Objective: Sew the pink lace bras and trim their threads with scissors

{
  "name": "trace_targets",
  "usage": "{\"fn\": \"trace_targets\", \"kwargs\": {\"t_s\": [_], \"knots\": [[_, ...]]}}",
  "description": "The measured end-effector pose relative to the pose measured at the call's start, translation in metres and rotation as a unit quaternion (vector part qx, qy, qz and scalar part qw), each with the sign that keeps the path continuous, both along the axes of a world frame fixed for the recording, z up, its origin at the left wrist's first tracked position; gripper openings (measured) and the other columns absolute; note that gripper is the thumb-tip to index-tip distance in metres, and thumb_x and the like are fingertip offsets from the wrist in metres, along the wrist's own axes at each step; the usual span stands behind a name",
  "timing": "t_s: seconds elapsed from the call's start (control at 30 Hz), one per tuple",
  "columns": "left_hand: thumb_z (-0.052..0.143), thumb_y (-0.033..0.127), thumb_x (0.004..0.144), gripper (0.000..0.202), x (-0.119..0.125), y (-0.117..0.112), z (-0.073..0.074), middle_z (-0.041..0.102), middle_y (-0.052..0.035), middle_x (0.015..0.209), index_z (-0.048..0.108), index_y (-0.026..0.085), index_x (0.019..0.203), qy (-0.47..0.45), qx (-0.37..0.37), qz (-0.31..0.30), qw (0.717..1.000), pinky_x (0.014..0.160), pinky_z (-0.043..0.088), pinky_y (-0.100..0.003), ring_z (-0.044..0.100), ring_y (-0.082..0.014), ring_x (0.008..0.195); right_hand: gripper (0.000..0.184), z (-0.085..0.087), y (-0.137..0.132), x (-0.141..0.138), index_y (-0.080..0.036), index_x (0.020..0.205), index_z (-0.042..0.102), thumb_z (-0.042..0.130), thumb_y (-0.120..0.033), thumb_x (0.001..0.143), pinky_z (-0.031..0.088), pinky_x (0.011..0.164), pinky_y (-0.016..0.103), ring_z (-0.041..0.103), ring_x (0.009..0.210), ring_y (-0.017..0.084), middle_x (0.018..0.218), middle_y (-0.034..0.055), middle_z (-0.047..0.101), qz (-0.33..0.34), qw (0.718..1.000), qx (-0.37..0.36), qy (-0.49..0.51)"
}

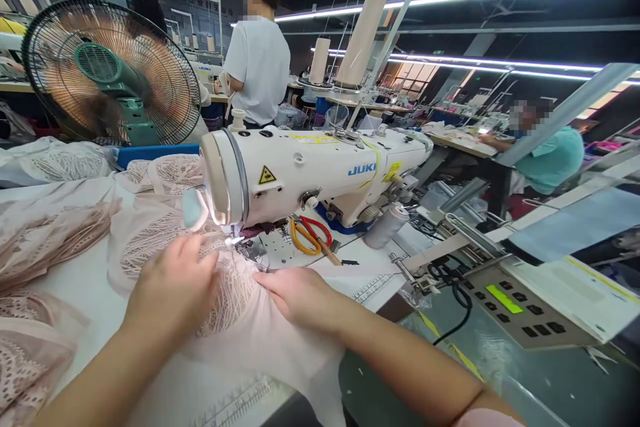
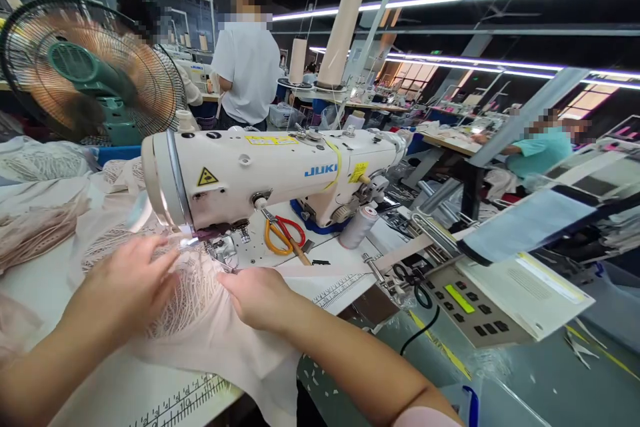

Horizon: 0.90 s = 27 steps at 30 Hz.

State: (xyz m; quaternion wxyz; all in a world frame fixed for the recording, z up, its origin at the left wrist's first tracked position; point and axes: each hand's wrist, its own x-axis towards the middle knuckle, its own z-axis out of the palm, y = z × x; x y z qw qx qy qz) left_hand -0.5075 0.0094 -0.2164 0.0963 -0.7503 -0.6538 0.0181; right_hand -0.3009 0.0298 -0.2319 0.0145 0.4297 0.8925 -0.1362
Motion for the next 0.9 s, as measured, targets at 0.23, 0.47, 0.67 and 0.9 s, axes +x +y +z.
{"fn": "trace_targets", "kwargs": {"t_s": [0.23,0.47,0.67,0.9], "knots": [[0.048,0.06,0.076,0.085,0.016,-0.021,0.0,0.021,-0.0145,0.156,0.03,0.016,0.147,0.047,-0.243,0.074,0.966,0.085,0.043,-0.061,0.017,-0.044,0.138,0.041,0.006,0.0,0.014,-0.028,0.124,0.058,0.04,-0.02,0.087,0.029,0.056,0.026,0.058,0.076,0.018,0.088,0.0036,0.066,0.036,0.999,-0.016,0.001],[0.053,0.055,0.075,0.083,-0.007,-0.004,-0.007,0.009,-0.0153,0.158,0.028,0.023,0.147,-0.002,-0.227,0.098,0.969,0.081,0.047,-0.05,0.04,-0.0461,0.126,0.047,0.007,0.008,0.002,-0.03,0.131,0.052,0.04,-0.019,0.087,0.031,0.058,0.027,0.061,0.084,0.021,0.098,0.0048,0.068,0.033,0.998,-0.037,-0.032],[0.054,0.045,0.077,0.077,-0.032,0.015,-0.02,0.005,-0.0184,0.158,0.028,0.024,0.147,-0.062,-0.165,0.074,0.982,0.076,0.049,-0.042,0.061,-0.0362,0.105,0.049,0.005,0.015,-0.014,-0.029,0.13,0.051,0.044,-0.019,0.082,0.036,0.056,0.028,0.064,0.083,0.024,0.095,0.0044,0.071,0.009,0.997,-0.024,-0.069],[0.048,0.044,0.08,0.077,-0.054,0.035,-0.023,0.01,-0.0162,0.156,0.022,0.021,0.148,-0.112,-0.136,0.032,0.984,0.093,0.045,-0.039,0.046,-0.0348,0.127,0.064,0.009,0.013,-0.034,-0.022,0.138,0.04,0.053,-0.015,0.076,0.042,0.053,0.029,0.067,0.076,0.027,0.085,0.0085,0.072,-0.018,0.992,-0.037,-0.116]]}}
